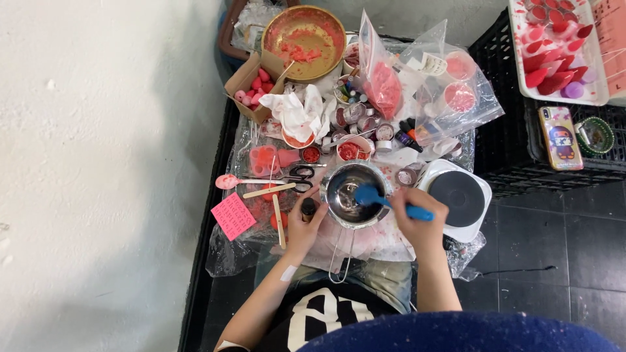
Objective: The recorder is stirring a dark mixture in a small metal pot on a crowded production table.
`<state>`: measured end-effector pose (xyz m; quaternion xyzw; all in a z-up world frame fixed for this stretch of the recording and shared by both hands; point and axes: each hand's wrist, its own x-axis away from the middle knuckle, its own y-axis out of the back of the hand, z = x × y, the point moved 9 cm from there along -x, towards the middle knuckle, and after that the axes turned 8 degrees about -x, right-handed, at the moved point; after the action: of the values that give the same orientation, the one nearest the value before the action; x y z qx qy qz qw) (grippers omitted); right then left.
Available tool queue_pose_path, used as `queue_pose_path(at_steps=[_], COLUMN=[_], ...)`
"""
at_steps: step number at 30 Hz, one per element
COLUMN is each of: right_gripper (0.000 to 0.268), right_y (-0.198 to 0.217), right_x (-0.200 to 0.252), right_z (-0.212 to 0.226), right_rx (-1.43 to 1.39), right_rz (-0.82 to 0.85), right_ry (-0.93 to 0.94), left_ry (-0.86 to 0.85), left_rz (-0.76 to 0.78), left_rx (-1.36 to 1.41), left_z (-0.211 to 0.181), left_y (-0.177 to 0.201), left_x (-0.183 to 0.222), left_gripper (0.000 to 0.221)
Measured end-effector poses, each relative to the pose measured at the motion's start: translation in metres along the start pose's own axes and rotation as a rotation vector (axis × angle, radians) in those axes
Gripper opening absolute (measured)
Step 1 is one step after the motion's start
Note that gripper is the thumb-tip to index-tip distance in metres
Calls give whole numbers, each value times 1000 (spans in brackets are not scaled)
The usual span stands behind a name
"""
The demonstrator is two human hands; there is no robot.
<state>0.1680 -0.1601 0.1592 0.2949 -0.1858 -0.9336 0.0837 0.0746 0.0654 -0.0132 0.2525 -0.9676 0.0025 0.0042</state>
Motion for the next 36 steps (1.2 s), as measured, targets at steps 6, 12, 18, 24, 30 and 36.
queue_pose_path(at_steps=[6,12,18,24,30,36], right_gripper=[21,16,11,22,19,18], right_y=[-7,-22,-17,-2,-13,-33], right_x=[7,4,-10,0,-2,-7], right_z=[-22,16,15,-9,2,38], right_rx=[-21,-47,-29,21,-7,-117], right_rz=[136,228,181,43,208,315], right_ry=[-132,123,20,-63,-29,88], left_ry=[-31,-90,-29,-47,-44,-83], left_rz=[-25,-22,-18,-31,-32,-47], left_rx=[-26,-42,-56,-81,-77,-68], left_z=[15,-2,8,2,3,-4], left_y=[2,2,2,1,3,1], left_x=[-3,-3,-1,1,0,2], left_gripper=[46,44,46,47,48,47])
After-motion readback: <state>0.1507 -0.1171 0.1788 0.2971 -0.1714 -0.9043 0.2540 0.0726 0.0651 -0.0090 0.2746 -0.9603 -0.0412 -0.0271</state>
